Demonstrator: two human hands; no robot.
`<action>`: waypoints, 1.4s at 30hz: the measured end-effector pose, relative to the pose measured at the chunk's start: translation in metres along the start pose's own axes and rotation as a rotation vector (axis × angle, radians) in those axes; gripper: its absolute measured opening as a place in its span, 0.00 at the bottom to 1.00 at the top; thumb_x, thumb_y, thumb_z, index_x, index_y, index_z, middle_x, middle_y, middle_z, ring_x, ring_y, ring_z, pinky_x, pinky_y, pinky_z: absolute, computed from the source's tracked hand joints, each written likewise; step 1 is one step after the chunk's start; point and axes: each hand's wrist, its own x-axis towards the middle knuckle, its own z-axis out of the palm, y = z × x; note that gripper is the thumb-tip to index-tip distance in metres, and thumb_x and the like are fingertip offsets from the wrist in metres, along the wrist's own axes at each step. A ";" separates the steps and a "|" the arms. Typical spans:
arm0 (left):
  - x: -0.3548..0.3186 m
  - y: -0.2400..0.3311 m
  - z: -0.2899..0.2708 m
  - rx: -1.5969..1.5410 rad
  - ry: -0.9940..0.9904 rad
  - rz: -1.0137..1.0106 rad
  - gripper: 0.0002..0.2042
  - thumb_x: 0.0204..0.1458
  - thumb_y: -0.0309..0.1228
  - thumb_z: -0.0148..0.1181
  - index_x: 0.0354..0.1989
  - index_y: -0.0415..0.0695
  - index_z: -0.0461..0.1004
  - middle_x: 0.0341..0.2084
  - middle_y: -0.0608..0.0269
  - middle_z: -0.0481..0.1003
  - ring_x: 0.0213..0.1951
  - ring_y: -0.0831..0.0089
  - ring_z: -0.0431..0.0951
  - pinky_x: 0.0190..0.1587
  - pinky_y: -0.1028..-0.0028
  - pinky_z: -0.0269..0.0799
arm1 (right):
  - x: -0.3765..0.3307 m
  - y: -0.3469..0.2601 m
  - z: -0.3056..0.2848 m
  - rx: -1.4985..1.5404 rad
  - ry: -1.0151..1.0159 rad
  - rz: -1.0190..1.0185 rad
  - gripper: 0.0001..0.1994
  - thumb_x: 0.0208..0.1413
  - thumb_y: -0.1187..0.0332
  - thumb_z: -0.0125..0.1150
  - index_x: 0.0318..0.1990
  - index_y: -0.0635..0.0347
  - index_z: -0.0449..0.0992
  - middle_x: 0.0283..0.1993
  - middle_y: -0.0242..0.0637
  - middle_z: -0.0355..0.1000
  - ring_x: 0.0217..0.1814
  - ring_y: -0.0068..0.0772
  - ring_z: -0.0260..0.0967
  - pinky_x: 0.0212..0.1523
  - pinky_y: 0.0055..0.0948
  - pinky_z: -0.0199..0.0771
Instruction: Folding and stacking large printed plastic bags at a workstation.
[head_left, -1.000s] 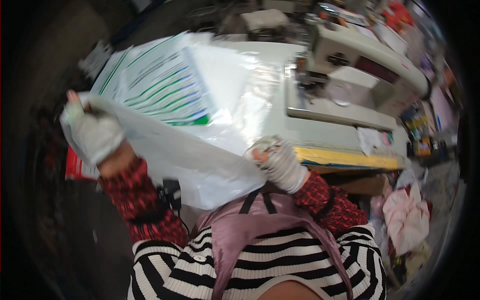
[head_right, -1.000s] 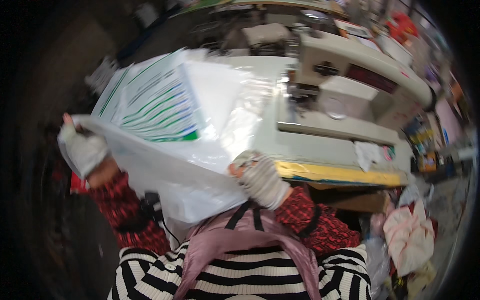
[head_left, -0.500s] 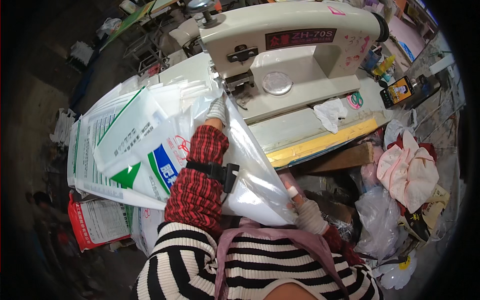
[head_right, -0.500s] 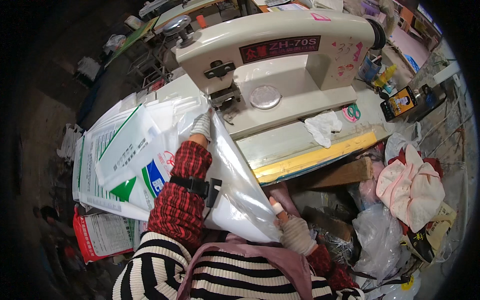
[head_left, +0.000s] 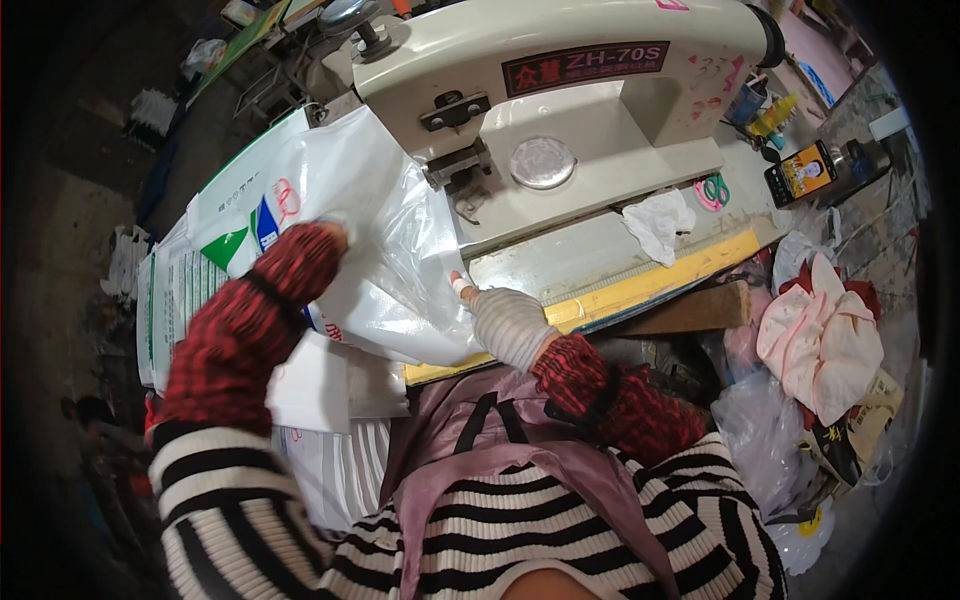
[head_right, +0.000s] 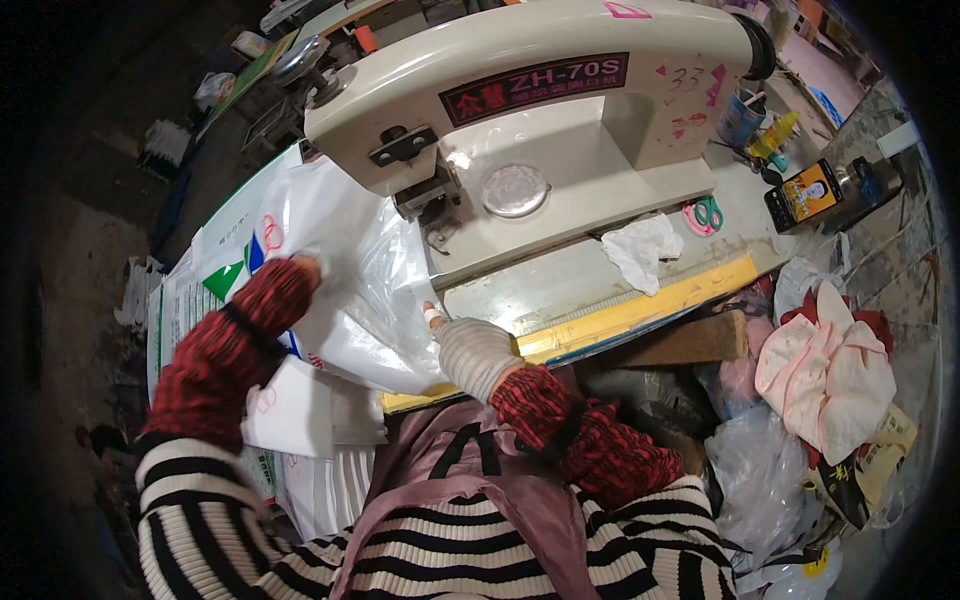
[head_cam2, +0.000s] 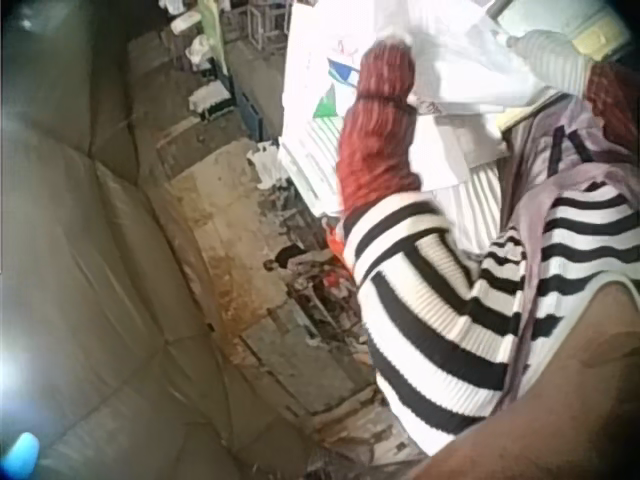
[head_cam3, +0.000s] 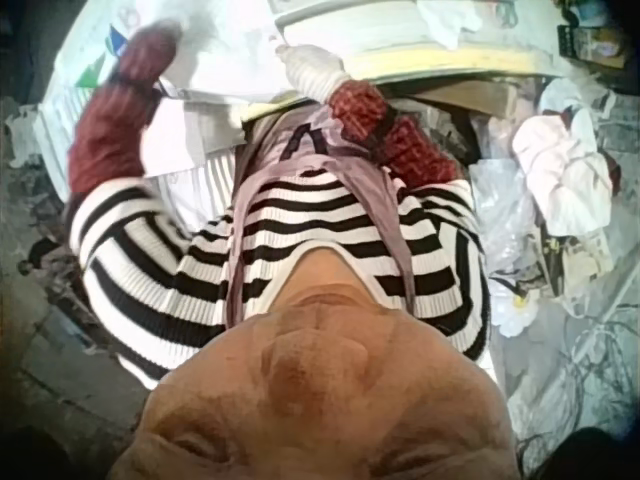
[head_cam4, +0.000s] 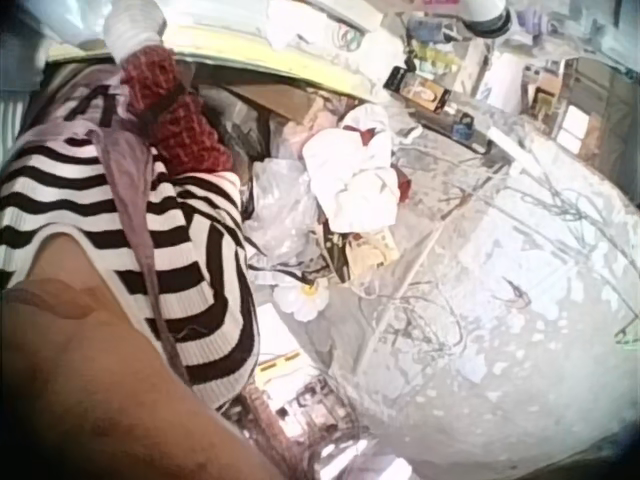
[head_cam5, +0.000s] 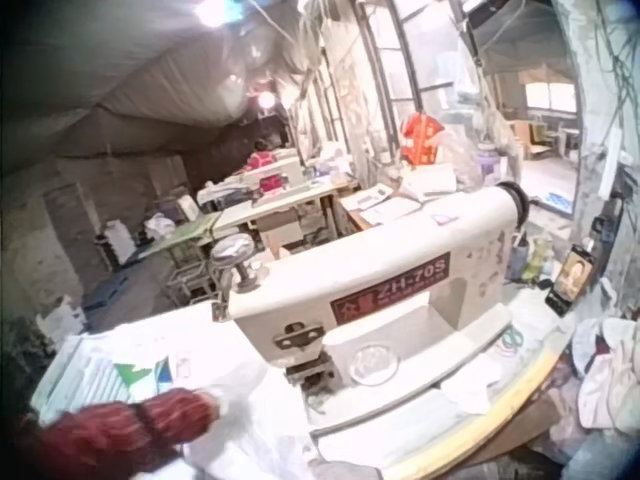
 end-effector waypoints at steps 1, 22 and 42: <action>-0.032 -0.034 -0.006 0.042 -0.035 0.019 0.25 0.50 0.43 0.51 0.52 0.39 0.70 0.42 0.43 0.73 0.47 0.52 0.72 0.51 0.63 0.65 | 0.001 0.007 0.004 0.005 0.000 0.004 0.28 0.55 0.75 0.43 0.66 0.54 0.53 0.39 0.51 0.74 0.41 0.49 0.74 0.43 0.41 0.73; -0.250 0.107 0.092 0.293 0.012 0.300 0.18 0.49 0.27 0.55 0.50 0.45 0.69 0.28 0.51 0.73 0.31 0.58 0.76 0.39 0.64 0.72 | 0.032 0.019 -0.016 0.456 0.118 -0.158 0.43 0.46 0.68 0.60 0.69 0.53 0.43 0.45 0.60 0.70 0.44 0.56 0.70 0.47 0.39 0.71; -0.251 0.157 0.080 0.118 -0.615 1.335 0.13 0.34 0.29 0.55 0.32 0.44 0.78 0.24 0.56 0.74 0.32 0.59 0.76 0.40 0.63 0.69 | 0.047 0.030 0.031 0.383 0.197 -0.299 0.25 0.57 0.69 0.44 0.63 0.65 0.54 0.41 0.44 0.75 0.39 0.51 0.73 0.50 0.41 0.68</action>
